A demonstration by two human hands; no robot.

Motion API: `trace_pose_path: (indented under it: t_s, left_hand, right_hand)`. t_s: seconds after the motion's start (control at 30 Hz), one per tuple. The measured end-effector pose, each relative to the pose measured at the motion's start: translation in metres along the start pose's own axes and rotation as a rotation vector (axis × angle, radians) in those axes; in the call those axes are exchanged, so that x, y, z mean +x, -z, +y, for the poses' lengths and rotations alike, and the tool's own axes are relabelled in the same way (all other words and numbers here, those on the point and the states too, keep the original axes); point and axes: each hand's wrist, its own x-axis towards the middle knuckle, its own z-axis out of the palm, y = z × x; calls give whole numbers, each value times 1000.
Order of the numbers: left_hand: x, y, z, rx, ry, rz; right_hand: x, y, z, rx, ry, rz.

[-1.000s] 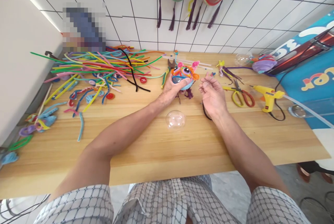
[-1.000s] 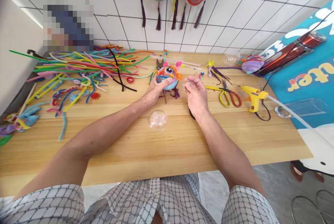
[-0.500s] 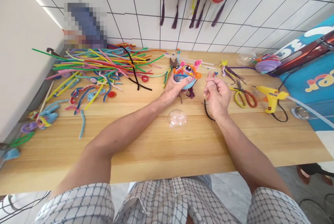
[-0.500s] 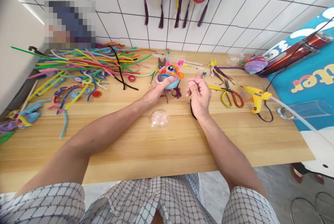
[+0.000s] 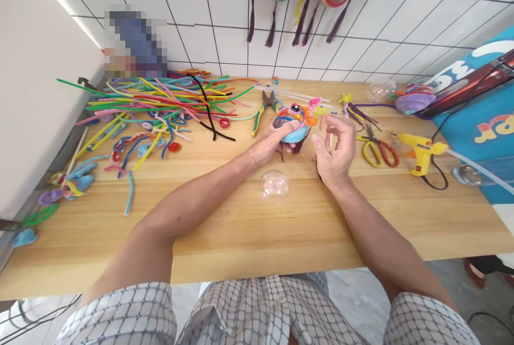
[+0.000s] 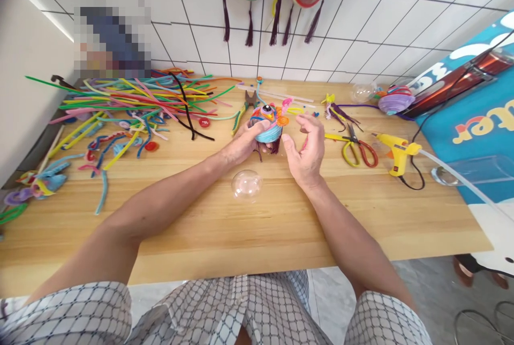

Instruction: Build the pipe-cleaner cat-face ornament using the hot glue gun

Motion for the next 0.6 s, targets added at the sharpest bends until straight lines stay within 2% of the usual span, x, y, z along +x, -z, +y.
trace_pose_path:
  t_s: [0.07, 0.27, 0.33, 0.47, 0.6]
  left_hand:
    - [-2, -2, 2, 7, 24, -1]
    - [-4, -3, 5, -25, 66, -42]
    - [-4, -2, 4, -30, 64, -54]
    - [-2, 0, -2, 14, 42, -51]
    - [-4, -1, -5, 50, -32, 23]
  right_hand:
    - [-2, 0, -4, 1, -3, 4]
    - [-1, 2, -4, 111, -147, 77]
    - [0, 5, -5, 77, -97, 52]
    - [3, 6, -9, -78, 100, -99]
    - [4, 2, -8, -183, 121, -174]
